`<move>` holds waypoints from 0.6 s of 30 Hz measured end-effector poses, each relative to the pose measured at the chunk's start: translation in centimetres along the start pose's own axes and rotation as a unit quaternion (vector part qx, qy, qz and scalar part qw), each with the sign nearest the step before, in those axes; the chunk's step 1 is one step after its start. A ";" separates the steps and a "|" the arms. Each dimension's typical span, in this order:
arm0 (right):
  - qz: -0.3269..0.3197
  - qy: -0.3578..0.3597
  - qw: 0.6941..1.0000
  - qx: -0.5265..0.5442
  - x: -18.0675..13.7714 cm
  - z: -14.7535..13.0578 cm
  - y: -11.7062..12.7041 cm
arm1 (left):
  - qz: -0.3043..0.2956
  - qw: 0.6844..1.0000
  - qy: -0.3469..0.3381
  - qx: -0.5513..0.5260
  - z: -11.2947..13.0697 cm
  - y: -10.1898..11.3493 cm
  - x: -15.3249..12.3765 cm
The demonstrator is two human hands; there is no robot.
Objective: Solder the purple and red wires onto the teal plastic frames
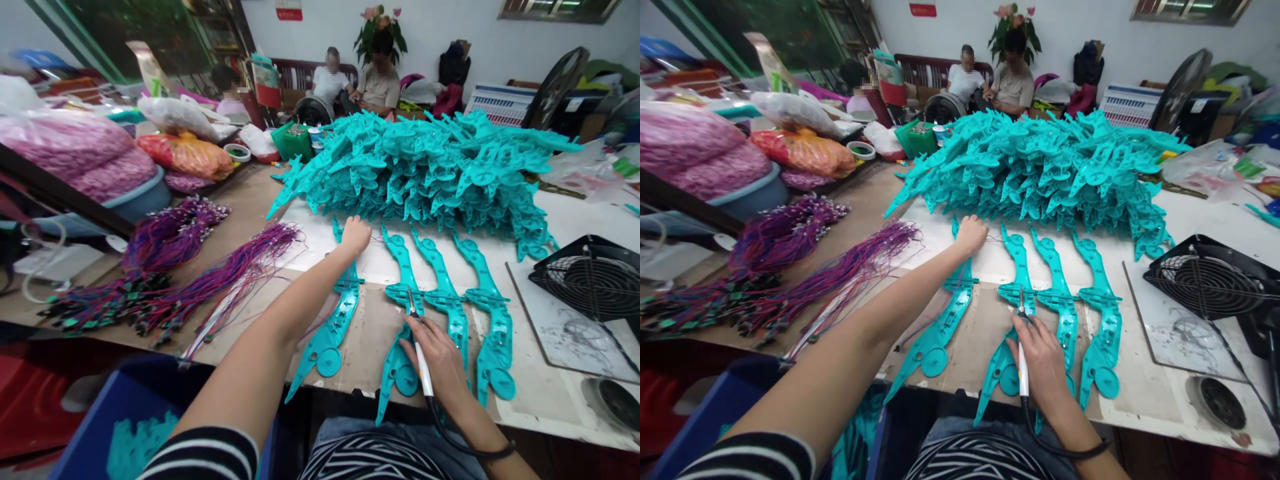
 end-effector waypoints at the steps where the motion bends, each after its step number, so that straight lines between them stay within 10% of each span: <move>1: 0.002 -0.002 1.000 0.000 0.0 0.0 0.0 | 0.003 1.000 0.006 0.000 -0.1 0.0 0.0; 18: 0.028 -0.027 0.999 -0.030 -0.4 -0.6 0.9 | 0.008 0.986 0.158 -0.056 -2.4 1.8 -3.9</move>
Point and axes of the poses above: each hand's wrist, its own x-axis towards the middle knuckle, its own y-axis out of the back of the hand, z = x × y, the point moved 4 cm from there along x, towards the middle knuckle, and after that the axes turned 3 degrees about z, right-handed, at the moved point
